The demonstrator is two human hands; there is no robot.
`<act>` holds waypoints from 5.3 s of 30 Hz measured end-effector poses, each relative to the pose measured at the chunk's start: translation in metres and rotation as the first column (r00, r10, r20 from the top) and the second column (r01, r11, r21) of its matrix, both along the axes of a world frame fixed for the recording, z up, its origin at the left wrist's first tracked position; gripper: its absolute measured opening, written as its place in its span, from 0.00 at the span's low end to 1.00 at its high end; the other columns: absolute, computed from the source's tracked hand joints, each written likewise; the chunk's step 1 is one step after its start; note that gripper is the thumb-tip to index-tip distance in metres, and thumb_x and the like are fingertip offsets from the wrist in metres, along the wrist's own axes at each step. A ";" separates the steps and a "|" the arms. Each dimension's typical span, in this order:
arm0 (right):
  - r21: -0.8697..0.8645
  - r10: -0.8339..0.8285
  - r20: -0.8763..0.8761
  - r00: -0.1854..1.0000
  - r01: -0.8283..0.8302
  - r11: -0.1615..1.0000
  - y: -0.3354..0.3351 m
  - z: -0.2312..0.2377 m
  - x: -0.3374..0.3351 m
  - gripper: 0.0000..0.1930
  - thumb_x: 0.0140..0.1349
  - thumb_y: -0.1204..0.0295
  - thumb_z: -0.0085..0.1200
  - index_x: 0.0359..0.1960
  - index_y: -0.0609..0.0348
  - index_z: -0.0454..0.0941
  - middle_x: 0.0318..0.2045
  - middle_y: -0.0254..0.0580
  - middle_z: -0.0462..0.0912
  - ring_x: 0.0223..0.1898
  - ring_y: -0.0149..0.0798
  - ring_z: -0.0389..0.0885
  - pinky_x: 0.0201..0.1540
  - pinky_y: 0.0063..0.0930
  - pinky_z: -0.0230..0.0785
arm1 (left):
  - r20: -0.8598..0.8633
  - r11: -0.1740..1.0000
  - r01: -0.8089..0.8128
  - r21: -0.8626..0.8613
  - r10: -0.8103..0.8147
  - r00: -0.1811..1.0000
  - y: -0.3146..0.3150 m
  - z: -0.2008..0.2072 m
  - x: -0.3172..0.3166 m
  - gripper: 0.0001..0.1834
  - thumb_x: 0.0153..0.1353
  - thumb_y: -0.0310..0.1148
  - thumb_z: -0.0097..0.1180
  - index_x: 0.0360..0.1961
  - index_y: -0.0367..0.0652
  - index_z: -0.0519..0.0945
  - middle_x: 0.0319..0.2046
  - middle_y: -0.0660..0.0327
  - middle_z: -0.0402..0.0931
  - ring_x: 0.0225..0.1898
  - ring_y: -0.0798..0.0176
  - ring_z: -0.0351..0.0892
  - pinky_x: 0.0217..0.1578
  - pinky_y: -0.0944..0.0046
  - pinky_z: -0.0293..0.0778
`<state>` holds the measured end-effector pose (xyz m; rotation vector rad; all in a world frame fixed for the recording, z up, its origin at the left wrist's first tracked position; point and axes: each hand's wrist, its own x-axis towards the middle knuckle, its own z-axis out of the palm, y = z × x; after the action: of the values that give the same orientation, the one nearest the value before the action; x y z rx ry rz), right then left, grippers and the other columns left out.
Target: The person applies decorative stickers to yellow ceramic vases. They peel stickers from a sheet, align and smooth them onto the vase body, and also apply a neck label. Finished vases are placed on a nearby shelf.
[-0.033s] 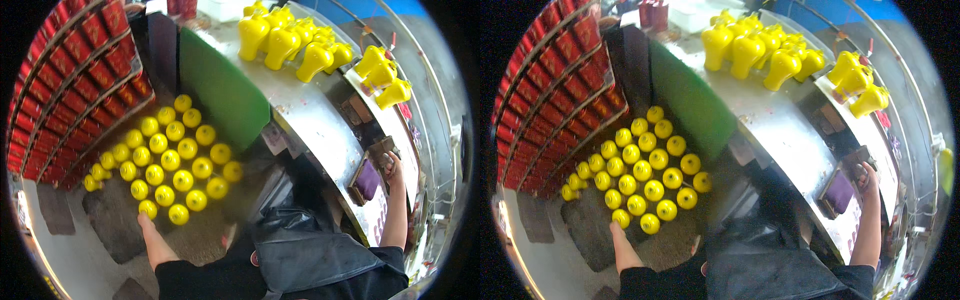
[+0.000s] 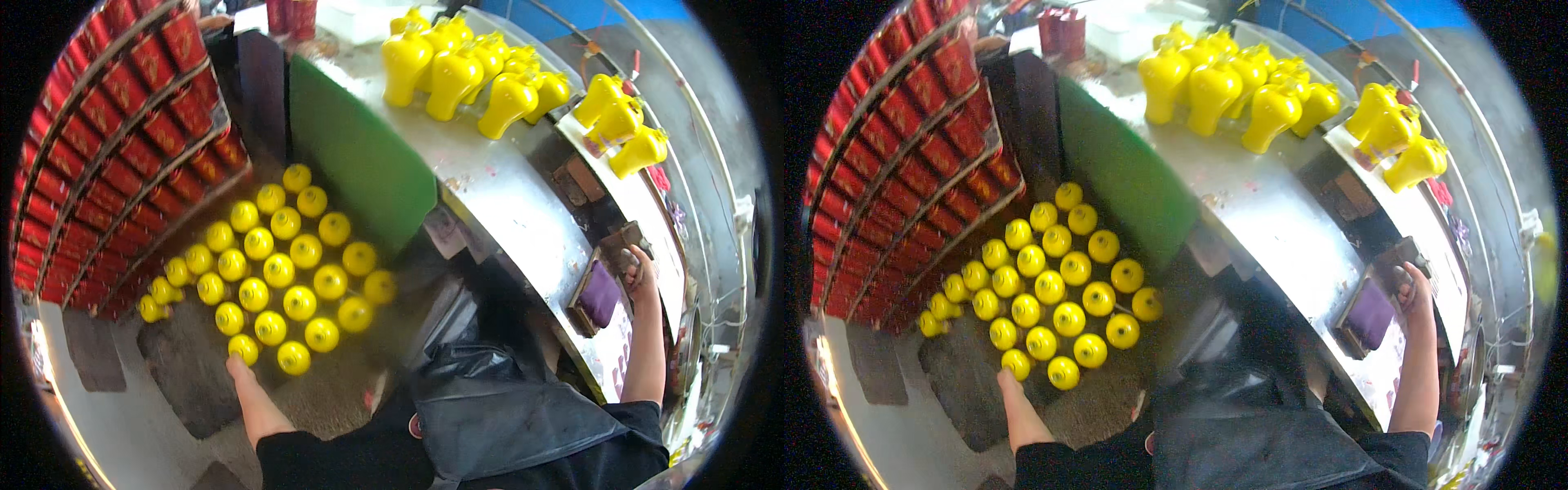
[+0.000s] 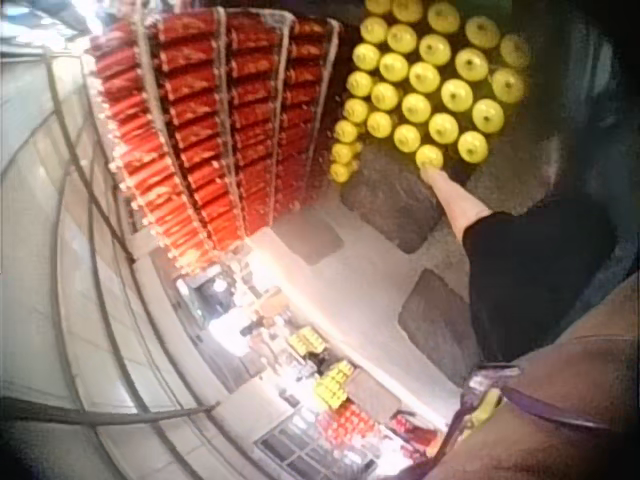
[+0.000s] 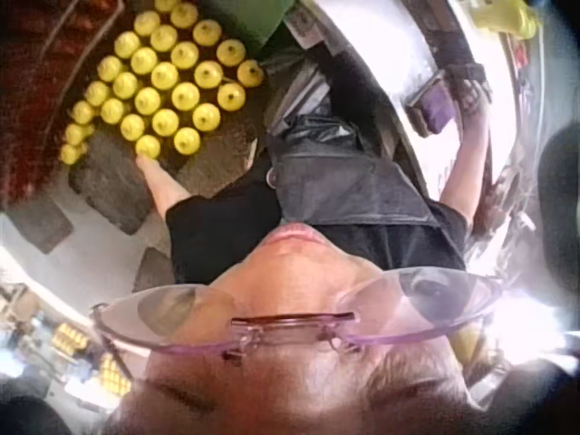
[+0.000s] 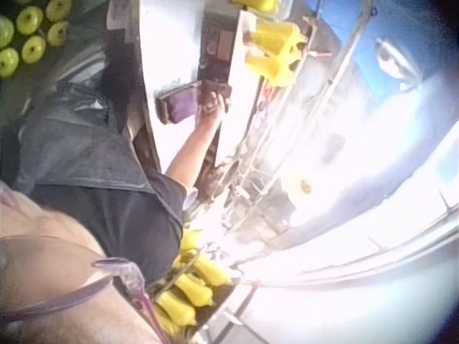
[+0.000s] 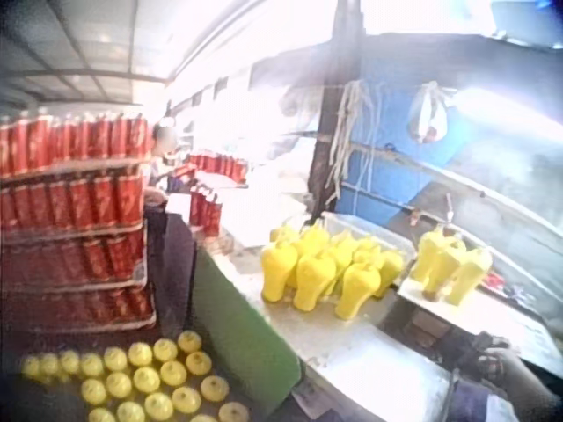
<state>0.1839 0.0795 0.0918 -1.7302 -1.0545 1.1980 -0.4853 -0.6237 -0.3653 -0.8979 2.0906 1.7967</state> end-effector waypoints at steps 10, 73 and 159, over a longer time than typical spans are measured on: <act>0.118 0.337 -0.183 0.924 -0.320 0.940 -0.031 0.004 -0.093 0.20 0.76 0.52 0.52 0.51 0.58 0.79 0.33 0.35 0.83 0.17 0.22 0.65 0.17 0.19 0.56 | -0.580 0.796 0.389 -0.464 -0.605 0.546 0.330 0.218 -0.009 0.24 0.65 0.27 0.58 0.62 0.34 0.79 0.63 0.46 0.76 0.64 0.46 0.74 0.68 0.53 0.67; 0.254 0.049 0.067 0.997 -0.065 0.965 -0.091 -0.022 0.028 0.44 0.66 0.68 0.60 0.82 0.55 0.50 0.53 0.51 0.83 0.25 0.24 0.75 0.31 0.22 0.71 | -0.642 -0.663 0.748 0.025 -0.584 -0.496 0.659 0.404 0.510 0.48 0.75 0.33 0.56 0.82 0.44 0.35 0.79 0.51 0.49 0.77 0.53 0.56 0.75 0.55 0.55; 0.169 -0.311 -0.347 0.885 0.385 0.907 -0.268 -0.013 0.131 0.15 0.74 0.69 0.55 0.51 0.70 0.84 0.23 0.36 0.83 0.15 0.29 0.79 0.19 0.19 0.70 | -0.659 -0.370 0.590 -0.718 0.088 -0.747 0.563 0.449 0.606 0.20 0.50 0.29 0.74 0.44 0.41 0.81 0.45 0.51 0.77 0.50 0.46 0.77 0.52 0.52 0.73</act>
<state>0.3148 -0.1889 0.0792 -1.4133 -0.6271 1.0258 0.1202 -0.0608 0.0839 2.4152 0.6232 1.1141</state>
